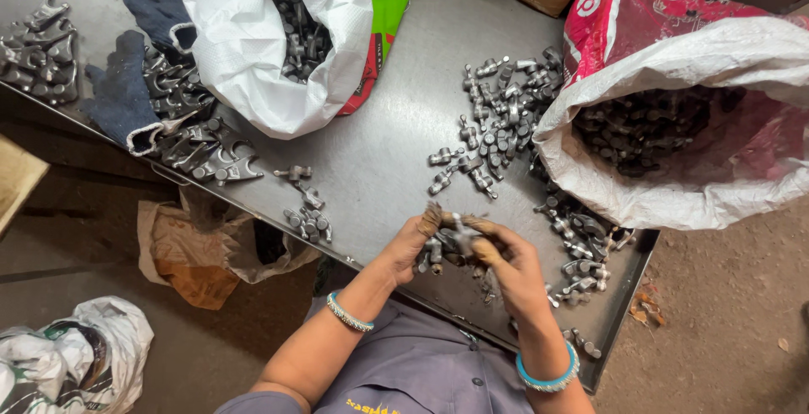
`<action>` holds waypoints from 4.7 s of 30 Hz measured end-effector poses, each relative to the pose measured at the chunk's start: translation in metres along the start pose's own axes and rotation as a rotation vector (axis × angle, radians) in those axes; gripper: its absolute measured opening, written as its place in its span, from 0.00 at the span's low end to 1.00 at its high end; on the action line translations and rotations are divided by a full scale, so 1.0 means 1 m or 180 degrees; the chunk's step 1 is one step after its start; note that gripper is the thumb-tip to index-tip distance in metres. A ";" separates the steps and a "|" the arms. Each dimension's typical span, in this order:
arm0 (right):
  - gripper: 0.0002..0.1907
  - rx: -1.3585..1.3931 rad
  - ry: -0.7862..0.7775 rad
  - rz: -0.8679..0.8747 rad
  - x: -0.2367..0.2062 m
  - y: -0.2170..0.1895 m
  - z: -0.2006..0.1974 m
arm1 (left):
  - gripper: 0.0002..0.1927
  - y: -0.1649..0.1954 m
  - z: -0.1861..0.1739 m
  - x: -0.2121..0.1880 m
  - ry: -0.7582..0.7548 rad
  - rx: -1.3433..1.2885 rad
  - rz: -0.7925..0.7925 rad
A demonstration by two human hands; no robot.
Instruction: The person sorts small metal fastener parts on a metal table, picking pieces by hand from a loose pile and grouping them into separate piles, occasionally gathering a handful and placing pieces with matching groups. Sacks of additional parts sit at the edges of the table.
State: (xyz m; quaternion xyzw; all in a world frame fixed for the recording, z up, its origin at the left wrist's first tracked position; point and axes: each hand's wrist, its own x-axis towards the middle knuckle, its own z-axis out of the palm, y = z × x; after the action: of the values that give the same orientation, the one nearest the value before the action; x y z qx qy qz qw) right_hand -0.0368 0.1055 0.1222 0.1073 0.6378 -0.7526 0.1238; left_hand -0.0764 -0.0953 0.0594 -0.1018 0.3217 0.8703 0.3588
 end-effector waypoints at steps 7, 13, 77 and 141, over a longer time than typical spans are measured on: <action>0.17 -0.1889 0.0473 -0.0797 0.019 -0.021 0.025 | 0.25 0.030 -0.014 -0.003 0.0345 -0.0392 0.0116; 0.21 -0.3065 0.0266 -0.1567 0.027 0.007 0.041 | 0.23 0.060 -0.036 -0.011 0.0585 -0.0595 0.0449; 0.19 0.1834 0.0562 0.0088 -0.007 0.055 -0.054 | 0.19 -0.009 0.038 0.002 0.0282 0.2041 0.0862; 0.17 0.1474 0.0167 0.0404 -0.017 0.056 -0.042 | 0.18 -0.004 0.033 0.020 0.0052 0.1075 0.0172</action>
State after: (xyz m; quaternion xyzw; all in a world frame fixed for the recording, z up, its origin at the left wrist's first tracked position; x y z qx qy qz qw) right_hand -0.0021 0.1387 0.0688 0.1923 0.4432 -0.8664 0.1264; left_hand -0.0861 -0.0613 0.0744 -0.0383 0.4689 0.8123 0.3447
